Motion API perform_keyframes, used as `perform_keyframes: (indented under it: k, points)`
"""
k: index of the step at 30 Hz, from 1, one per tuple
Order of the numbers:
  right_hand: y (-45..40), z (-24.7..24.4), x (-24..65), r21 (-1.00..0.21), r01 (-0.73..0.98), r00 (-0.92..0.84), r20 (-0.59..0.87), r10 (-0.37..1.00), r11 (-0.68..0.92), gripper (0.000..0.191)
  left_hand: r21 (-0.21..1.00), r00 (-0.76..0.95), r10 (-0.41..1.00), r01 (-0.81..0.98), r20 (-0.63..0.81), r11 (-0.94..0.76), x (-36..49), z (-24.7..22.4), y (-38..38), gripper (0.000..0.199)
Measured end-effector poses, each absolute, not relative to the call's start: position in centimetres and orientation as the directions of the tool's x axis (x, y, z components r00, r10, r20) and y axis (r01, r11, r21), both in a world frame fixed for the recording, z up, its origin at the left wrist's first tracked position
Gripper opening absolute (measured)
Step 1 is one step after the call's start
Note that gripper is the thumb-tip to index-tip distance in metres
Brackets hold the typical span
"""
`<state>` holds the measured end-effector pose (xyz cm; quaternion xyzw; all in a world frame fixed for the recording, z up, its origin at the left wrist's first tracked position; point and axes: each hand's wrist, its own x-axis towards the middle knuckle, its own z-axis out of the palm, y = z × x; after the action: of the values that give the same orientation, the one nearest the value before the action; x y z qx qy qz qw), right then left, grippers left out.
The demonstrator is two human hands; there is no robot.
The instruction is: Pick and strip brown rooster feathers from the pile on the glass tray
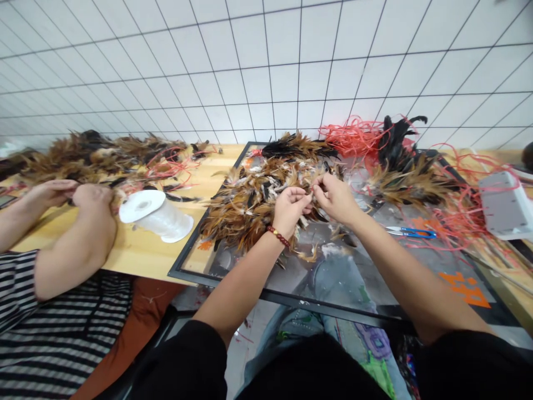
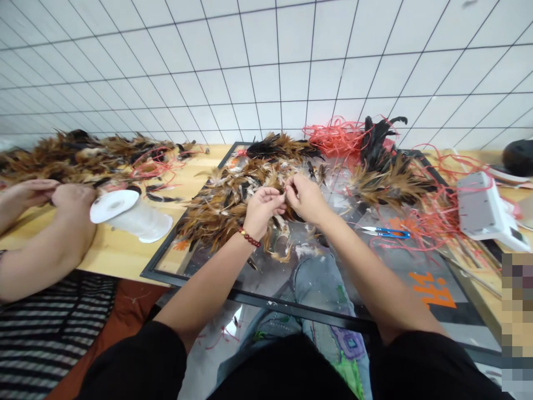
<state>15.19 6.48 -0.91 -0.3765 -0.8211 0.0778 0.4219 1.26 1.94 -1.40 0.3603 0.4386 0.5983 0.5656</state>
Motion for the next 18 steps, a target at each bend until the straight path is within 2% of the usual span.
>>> perform_keyframes:
  k: [2,4,7,10,12,14,16,18]
  points:
    - [6.4,-1.1,15.2,-0.404,0.528,-0.404,0.655,0.639,0.747,0.008,0.834,0.039,0.976,-0.513,-0.214,0.203,1.2,-1.4,2.0,0.021]
    - [6.3,-1.2,15.1,-0.380,0.482,-0.465,0.653,0.598,0.790,0.010,0.728,0.114,0.952,-0.621,-0.284,0.291,1.2,-1.5,2.0,0.019]
    - [6.1,-0.9,15.2,-0.378,0.392,-0.490,0.686,0.538,0.839,0.016,0.654,0.080,0.943,-0.702,-0.322,0.283,1.1,-1.5,2.1,0.019]
    - [5.7,-1.1,15.2,-0.486,0.396,-0.296,0.735,0.609,0.779,0.023,0.673,-0.021,0.946,-0.708,-0.323,0.214,1.0,-1.5,2.2,0.020]
    - [5.4,-1.7,15.0,-0.672,0.368,-0.126,0.649,0.751,0.642,0.027,0.689,-0.057,0.947,-0.700,-0.316,0.188,1.0,-1.5,2.2,0.024]
    - [5.1,-2.5,14.7,-0.872,0.217,-0.061,0.436,0.898,0.438,0.033,0.707,-0.068,0.948,-0.683,-0.312,0.184,1.1,-1.6,2.3,0.028]
    - [4.8,-3.2,14.3,-0.963,0.052,-0.109,0.256,0.960,0.263,0.039,0.744,-0.093,0.952,-0.647,-0.293,0.166,1.3,-1.8,2.2,0.030]
    - [4.4,-3.5,14.0,-0.988,-0.046,-0.161,0.154,0.975,0.149,0.039,0.804,-0.124,0.962,-0.580,-0.244,0.130,1.5,-2.0,2.0,0.030]
